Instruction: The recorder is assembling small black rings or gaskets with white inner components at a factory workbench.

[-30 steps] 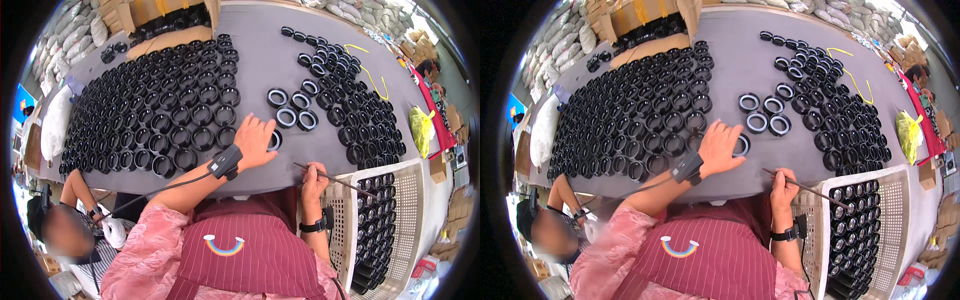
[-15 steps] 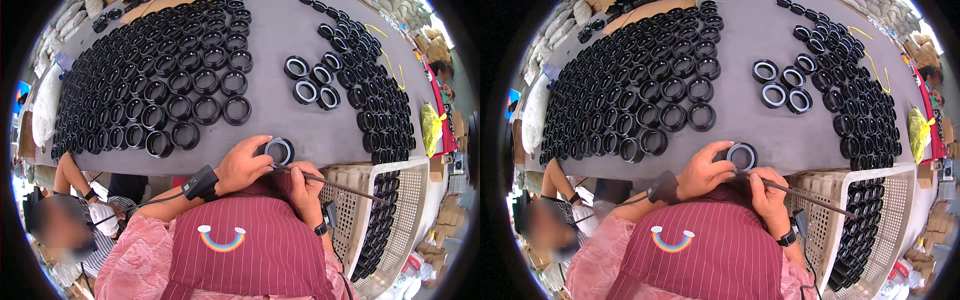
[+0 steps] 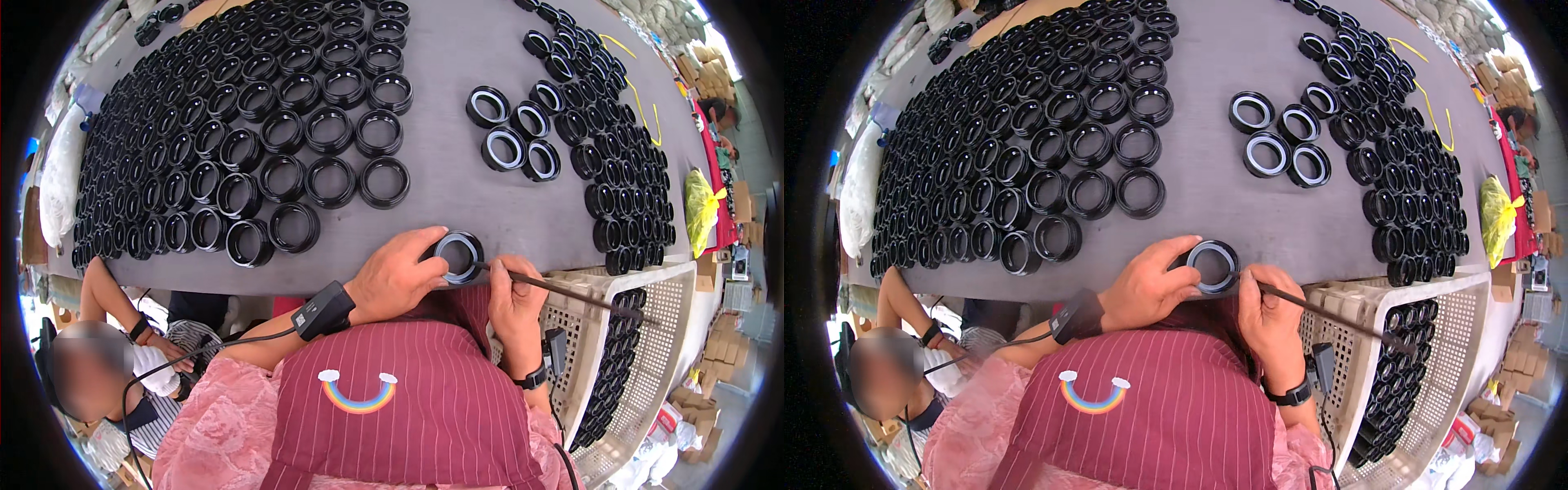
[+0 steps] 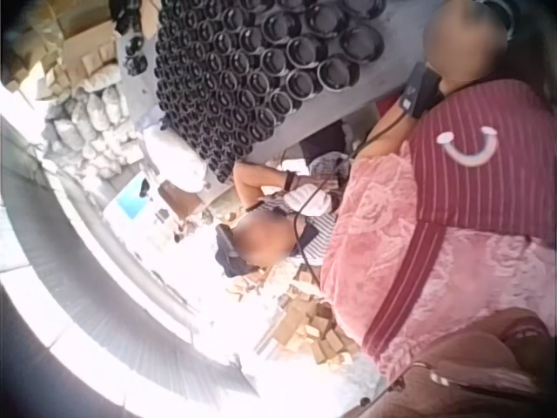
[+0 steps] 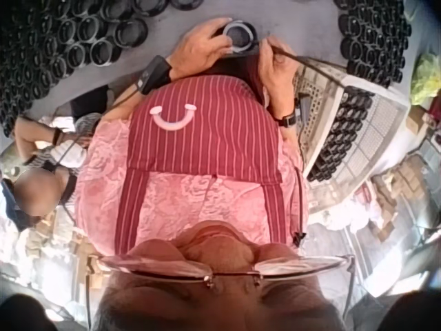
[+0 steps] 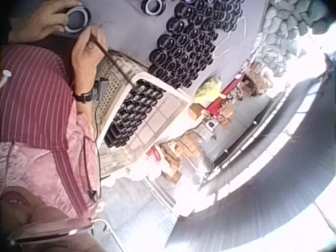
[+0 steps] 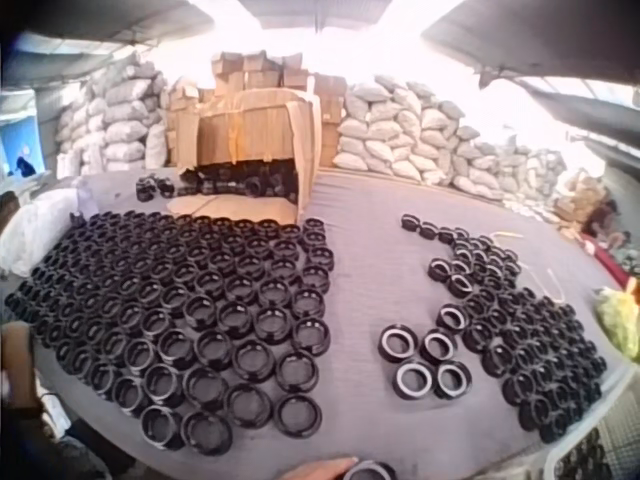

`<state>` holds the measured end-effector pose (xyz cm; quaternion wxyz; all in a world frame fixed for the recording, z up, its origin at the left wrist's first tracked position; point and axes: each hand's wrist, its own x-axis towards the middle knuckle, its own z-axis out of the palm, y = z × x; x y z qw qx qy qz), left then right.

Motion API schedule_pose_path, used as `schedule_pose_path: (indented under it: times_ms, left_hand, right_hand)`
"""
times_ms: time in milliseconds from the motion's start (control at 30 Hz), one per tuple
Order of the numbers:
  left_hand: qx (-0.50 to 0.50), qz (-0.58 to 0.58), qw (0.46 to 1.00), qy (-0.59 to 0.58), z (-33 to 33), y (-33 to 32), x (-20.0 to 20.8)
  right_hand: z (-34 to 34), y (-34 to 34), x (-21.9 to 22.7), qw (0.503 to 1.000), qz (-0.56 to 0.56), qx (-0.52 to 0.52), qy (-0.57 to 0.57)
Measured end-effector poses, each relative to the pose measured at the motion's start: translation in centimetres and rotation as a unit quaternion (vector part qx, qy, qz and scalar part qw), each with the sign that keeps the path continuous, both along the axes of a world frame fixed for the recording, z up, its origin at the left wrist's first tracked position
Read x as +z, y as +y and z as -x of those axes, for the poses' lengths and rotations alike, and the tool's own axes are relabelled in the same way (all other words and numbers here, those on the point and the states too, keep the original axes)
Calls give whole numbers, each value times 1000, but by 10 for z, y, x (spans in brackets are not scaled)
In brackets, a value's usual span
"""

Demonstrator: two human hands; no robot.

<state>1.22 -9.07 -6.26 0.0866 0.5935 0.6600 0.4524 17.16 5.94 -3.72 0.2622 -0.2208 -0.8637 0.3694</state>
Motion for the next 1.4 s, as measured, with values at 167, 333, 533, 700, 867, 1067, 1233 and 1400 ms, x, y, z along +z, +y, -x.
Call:
schedule_pose_path:
  times_ms: [167,333,533,700,867,1067,1233,1400]
  left_hand:
    - [-10,-8,1000,-14,3,5,0]
    - [-6,-12,1000,-9,2,1,-1]
    - [-4,11,1000,20,-2,1,1]
    - [-16,52,998,-17,-4,28,22]
    - [35,181,980,-81,-3,80,26]
    - [137,195,971,-15,-1,103,30]
    - [201,42,977,56,19,114,49]
    - [210,99,961,149,26,156,30]
  right_hand:
    - [19,4,-4,992,-103,26,66]
    - [33,1,4,993,-68,82,60]
    - [4,0,1,990,-9,23,138]
    - [-43,-13,13,971,49,-22,233]
    - [-70,-21,-13,990,120,-6,73]
    - [-93,-21,-18,992,75,88,-57]
    - [-107,-8,-23,958,74,144,-238]
    - [-101,-7,-11,955,81,13,-285]
